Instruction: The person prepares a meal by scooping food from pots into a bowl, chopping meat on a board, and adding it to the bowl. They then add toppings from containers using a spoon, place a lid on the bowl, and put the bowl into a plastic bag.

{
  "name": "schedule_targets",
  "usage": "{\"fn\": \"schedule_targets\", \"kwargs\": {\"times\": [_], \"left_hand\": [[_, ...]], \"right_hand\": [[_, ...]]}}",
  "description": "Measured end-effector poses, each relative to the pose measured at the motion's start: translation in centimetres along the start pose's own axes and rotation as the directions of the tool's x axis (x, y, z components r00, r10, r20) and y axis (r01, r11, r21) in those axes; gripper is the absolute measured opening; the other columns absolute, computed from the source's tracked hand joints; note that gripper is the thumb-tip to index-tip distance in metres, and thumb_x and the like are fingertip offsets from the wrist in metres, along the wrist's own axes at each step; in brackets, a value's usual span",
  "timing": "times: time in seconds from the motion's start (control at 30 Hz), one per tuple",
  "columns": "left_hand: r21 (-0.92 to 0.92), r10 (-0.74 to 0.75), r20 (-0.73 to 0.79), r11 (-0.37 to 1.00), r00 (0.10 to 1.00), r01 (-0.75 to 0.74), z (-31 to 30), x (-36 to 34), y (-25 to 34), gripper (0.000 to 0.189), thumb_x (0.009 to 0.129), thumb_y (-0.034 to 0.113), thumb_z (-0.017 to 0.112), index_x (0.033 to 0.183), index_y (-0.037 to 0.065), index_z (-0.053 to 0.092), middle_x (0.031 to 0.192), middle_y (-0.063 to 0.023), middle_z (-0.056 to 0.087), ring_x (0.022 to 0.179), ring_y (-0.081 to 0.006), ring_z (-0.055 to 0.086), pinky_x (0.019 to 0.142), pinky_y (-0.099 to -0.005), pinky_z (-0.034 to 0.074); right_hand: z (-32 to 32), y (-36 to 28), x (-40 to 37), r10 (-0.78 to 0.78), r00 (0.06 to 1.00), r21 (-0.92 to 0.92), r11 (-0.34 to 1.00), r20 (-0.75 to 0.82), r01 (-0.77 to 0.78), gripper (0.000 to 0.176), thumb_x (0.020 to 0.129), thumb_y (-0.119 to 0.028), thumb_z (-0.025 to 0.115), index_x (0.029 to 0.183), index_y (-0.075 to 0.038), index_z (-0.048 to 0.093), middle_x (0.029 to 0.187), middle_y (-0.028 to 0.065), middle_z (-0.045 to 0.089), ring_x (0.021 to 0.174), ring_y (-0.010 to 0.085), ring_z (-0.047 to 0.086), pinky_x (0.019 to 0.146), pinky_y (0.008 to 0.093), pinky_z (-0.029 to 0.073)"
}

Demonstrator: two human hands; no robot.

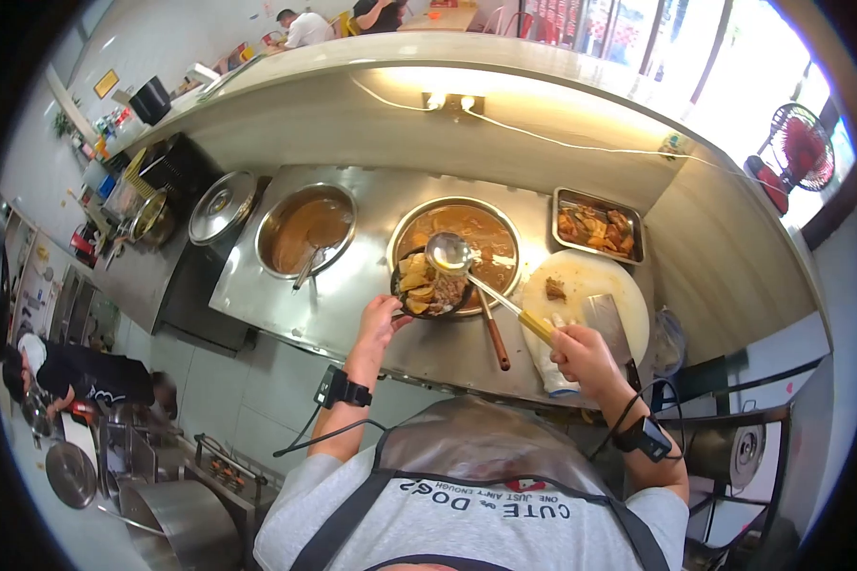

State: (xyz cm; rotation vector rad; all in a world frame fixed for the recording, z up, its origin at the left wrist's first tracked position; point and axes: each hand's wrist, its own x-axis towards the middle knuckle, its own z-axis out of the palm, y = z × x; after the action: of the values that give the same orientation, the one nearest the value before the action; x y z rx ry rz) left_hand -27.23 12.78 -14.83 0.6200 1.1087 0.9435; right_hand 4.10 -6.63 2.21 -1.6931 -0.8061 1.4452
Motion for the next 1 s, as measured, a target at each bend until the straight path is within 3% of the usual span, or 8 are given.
{"fn": "schedule_targets", "kwargs": {"times": [0.07, 0.27, 0.47, 0.5, 0.73, 0.87, 0.93, 1.0], "left_hand": [[0.0, -0.002, 0.012, 1.0, 1.0, 0.002, 0.0, -0.3, -0.3, 0.006, 0.087, 0.008, 0.058, 0.092, 0.005, 0.056, 0.093, -0.007, 0.058, 0.084, -0.0222, 0.062, 0.069, -0.0355, 0.06], [-0.07, 0.039, -0.007, 0.997, 0.999, -0.039, 0.0, -1.9, -0.7, 0.004, 0.088, 0.007, 0.056, 0.091, 0.004, 0.056, 0.096, -0.0091, 0.061, 0.086, -0.0254, 0.063, 0.069, -0.0347, 0.059], [-0.087, 0.114, -0.126, 0.988, 0.986, -0.125, 0.2, -6.4, 0.0, 0.004, 0.086, 0.006, 0.056, 0.09, 0.005, 0.054, 0.092, -0.0076, 0.06, 0.08, -0.0235, 0.064, 0.067, -0.0351, 0.06], [-0.098, 0.117, -0.147, 0.986, 0.982, -0.133, 0.5, -7.8, 0.3, 0.005, 0.086, 0.005, 0.056, 0.088, 0.006, 0.052, 0.092, -0.0072, 0.06, 0.079, -0.0225, 0.064, 0.066, -0.0333, 0.06], [-0.129, 0.115, -0.306, 0.978, 0.945, -0.161, 0.5, -16.3, 0.1, 0.007, 0.086, 0.005, 0.055, 0.092, 0.005, 0.052, 0.096, -0.0073, 0.059, 0.076, -0.021, 0.064, 0.066, -0.0317, 0.059], [-0.181, 0.103, -0.391, 0.966, 0.915, -0.187, -0.1, -20.4, -0.1, 0.012, 0.086, 0.004, 0.056, 0.096, 0.003, 0.05, 0.097, -0.0093, 0.059, 0.075, -0.0205, 0.064, 0.066, -0.0294, 0.059], [-0.201, 0.109, -0.417, 0.957, 0.902, -0.208, -0.9, -21.5, 0.0, 0.012, 0.086, 0.004, 0.056, 0.096, 0.003, 0.05, 0.096, -0.0097, 0.059, 0.075, -0.0206, 0.064, 0.065, -0.0295, 0.059], [-0.238, 0.116, -0.409, 0.944, 0.905, -0.228, -2.1, -22.4, 0.1, 0.013, 0.085, 0.003, 0.057, 0.096, 0.003, 0.05, 0.095, -0.0103, 0.059, 0.074, -0.0209, 0.064, 0.065, -0.0296, 0.059]], "right_hand": [[-1.5, 0.0, -0.2, 0.046, 0.999, 0.245, 0.968, 0.026, -0.051, 0.025, 0.097, -0.025, 0.055, 0.103, 0.0, 0.055, 0.068, -0.0004, 0.048, 0.047, 0.0042, 0.035, 0.038, 0.0203, 0.028], [-9.8, 0.3, 2.3, -0.063, 0.988, 0.244, 0.965, -0.142, 0.097, 0.019, 0.097, -0.023, 0.055, 0.093, -0.005, 0.055, 0.067, -0.0022, 0.05, 0.046, 0.0039, 0.037, 0.038, 0.0203, 0.029], [-20.7, 5.6, 12.1, -0.379, 0.774, -0.403, 0.898, -0.507, 0.176, 0.022, 0.095, -0.025, 0.057, 0.096, -0.003, 0.06, 0.066, -0.0012, 0.054, 0.048, 0.0057, 0.044, 0.042, 0.0233, 0.036], [-22.4, 6.4, 13.7, -0.36, 0.768, -0.365, 0.914, -0.53, 0.176, 0.026, 0.091, -0.025, 0.061, 0.094, 0.001, 0.065, 0.069, 0.0034, 0.062, 0.05, 0.01, 0.051, 0.048, 0.0285, 0.042], [-28.9, 10.3, 20.8, -0.238, 0.907, -0.237, 0.958, -0.347, 0.161, 0.026, 0.094, -0.028, 0.059, 0.097, -0.002, 0.065, 0.066, -0.002, 0.058, 0.048, 0.0051, 0.045, 0.043, 0.0219, 0.037], [-29.2, 12.8, 22.8, -0.243, 0.876, -0.139, 0.969, -0.417, 0.203, 0.032, 0.094, -0.034, 0.06, 0.1, -0.002, 0.066, 0.068, -0.0018, 0.057, 0.05, 0.0039, 0.045, 0.044, 0.0205, 0.037], [-33.3, 15.6, 25.8, -0.315, 0.917, -0.318, 0.919, -0.244, 0.231, 0.044, 0.093, -0.036, 0.061, 0.109, 0.005, 0.063, 0.091, 0.0098, 0.068, 0.071, 0.0207, 0.063, 0.066, 0.0311, 0.051], [-34.8, 16.0, 26.0, -0.449, 0.773, -0.64, 0.765, -0.448, 0.073, 0.052, 0.093, -0.039, 0.06, 0.112, 0.009, 0.061, 0.106, 0.0224, 0.067, 0.094, 0.0369, 0.064, 0.087, 0.0391, 0.049]]}}
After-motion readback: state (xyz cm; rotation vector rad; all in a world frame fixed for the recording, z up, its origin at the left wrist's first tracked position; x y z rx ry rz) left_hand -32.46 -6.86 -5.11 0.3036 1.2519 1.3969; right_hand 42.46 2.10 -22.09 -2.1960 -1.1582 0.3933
